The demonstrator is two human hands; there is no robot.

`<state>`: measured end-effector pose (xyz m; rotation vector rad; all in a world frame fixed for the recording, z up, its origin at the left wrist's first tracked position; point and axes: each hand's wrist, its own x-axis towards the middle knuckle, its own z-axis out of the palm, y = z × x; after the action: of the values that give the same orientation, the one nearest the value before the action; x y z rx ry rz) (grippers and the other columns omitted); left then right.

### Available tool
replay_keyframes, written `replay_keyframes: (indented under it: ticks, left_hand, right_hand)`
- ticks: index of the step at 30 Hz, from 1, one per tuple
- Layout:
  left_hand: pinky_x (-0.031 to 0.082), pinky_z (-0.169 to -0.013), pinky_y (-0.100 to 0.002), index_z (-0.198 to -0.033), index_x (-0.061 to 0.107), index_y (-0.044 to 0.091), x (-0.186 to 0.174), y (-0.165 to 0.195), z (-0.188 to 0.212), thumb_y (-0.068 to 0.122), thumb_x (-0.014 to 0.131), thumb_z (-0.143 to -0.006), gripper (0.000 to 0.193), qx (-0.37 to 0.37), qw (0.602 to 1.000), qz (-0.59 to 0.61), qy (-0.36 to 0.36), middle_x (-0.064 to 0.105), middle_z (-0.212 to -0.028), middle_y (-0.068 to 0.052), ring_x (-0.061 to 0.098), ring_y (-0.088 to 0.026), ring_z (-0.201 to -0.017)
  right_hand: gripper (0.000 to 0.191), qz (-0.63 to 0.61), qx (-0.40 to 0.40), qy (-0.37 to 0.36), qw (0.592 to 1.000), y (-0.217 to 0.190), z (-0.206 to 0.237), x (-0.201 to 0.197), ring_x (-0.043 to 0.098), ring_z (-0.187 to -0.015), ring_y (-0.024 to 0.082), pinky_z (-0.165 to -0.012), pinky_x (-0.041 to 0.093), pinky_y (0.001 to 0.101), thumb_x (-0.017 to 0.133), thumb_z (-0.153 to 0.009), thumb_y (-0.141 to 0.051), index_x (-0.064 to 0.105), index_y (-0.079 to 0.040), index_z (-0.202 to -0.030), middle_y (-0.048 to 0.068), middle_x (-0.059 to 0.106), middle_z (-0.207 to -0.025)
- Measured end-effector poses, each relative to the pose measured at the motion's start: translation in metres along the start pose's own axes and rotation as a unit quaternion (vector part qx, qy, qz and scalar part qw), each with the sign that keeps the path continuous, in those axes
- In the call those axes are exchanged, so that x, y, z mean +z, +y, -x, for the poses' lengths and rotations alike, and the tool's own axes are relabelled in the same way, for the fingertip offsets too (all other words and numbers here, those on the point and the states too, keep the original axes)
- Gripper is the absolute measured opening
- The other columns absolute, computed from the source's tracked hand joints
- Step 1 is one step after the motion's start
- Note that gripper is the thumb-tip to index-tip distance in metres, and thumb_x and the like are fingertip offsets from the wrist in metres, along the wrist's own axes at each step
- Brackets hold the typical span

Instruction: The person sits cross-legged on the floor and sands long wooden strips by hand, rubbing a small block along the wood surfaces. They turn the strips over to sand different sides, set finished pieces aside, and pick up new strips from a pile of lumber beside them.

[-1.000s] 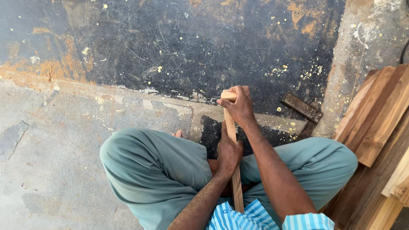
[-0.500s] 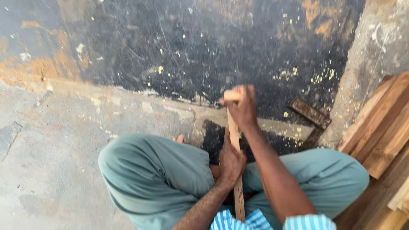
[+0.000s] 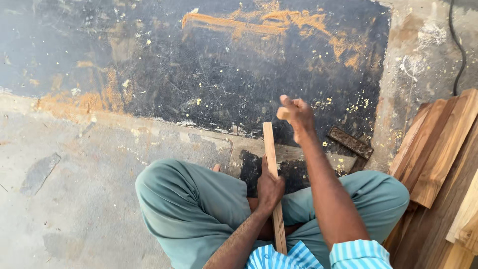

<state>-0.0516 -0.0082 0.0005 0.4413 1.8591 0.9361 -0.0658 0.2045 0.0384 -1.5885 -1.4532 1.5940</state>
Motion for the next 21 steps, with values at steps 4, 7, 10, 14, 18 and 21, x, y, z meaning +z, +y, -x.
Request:
replay_keyframes:
  ticks: [4,7,10,14,18,21]
  left_hand:
    - [0.057,-0.085,-0.049,-0.159,0.02,0.003,-0.007,0.029,0.007,0.027,0.066,-0.089,0.086,0.03,0.999,0.024,0.006,0.072,-0.103,-0.029,0.073,-0.043,-0.096]
    - [0.057,-0.083,-0.049,-0.153,0.035,0.001,-0.018,0.07,0.012,0.03,0.067,-0.096,0.071,0.178,0.983,0.043,0.014,0.07,-0.111,-0.029,0.071,-0.043,-0.098]
    - [0.056,-0.083,-0.049,-0.154,0.034,-0.001,-0.039,0.117,0.002,0.028,0.068,-0.096,0.073,0.361,0.933,-0.012,0.016,0.065,-0.117,-0.028,0.068,-0.04,-0.1]
    - [0.056,-0.088,-0.043,-0.156,0.024,0.001,-0.061,0.127,-0.028,0.027,0.065,-0.099,0.074,0.345,0.93,0.126,-0.007,0.065,-0.123,-0.02,0.068,-0.034,-0.108]
    - [0.058,-0.092,-0.035,-0.152,0.031,0.002,-0.056,0.052,-0.035,0.031,0.058,-0.106,0.061,0.128,0.888,0.433,-0.09,0.068,-0.127,-0.014,0.07,-0.028,-0.113]
    - [0.061,-0.085,-0.035,-0.135,0.058,0.0,-0.041,-0.016,-0.02,0.051,0.049,-0.108,0.059,-0.094,0.703,0.675,-0.204,0.069,-0.115,-0.013,0.07,-0.025,-0.101]
  right_hand:
    - [0.075,0.165,0.083,-0.102,0.977,-0.017,0.016,-0.05,0.057,-0.058,0.014,-0.05,0.046,0.032,0.066,-0.08,-0.073,0.073,-0.002,-0.102,0.004,0.056,-0.067]
    - [0.072,0.149,-0.011,-0.153,0.977,-0.077,0.04,-0.066,0.054,-0.06,0.011,-0.048,0.043,0.0294,0.071,-0.083,-0.068,0.071,0.003,-0.096,0.002,0.057,-0.07]
    - [0.061,0.261,-0.15,-0.137,0.944,-0.148,0.076,-0.09,0.059,-0.058,0.015,-0.047,0.046,0.031,0.074,-0.081,-0.057,0.075,0.002,-0.095,0.007,0.064,-0.07]
    - [0.055,0.282,-0.372,-0.068,0.882,-0.144,0.146,-0.091,0.076,-0.078,0.018,-0.065,0.062,0.0318,0.077,-0.082,-0.043,0.068,-0.001,-0.116,0.009,0.076,-0.093]
    - [0.064,0.358,-0.528,0.003,0.77,-0.046,0.19,-0.033,0.071,-0.098,0.035,-0.085,0.057,0.0459,0.084,-0.081,-0.037,0.061,-0.004,-0.131,0.018,0.073,-0.109]
    - [0.068,0.398,-0.492,-0.054,0.773,0.024,0.208,-0.011,0.071,-0.103,0.036,-0.09,0.053,0.0472,0.085,-0.081,-0.032,0.057,-0.003,-0.136,0.019,0.071,-0.116]
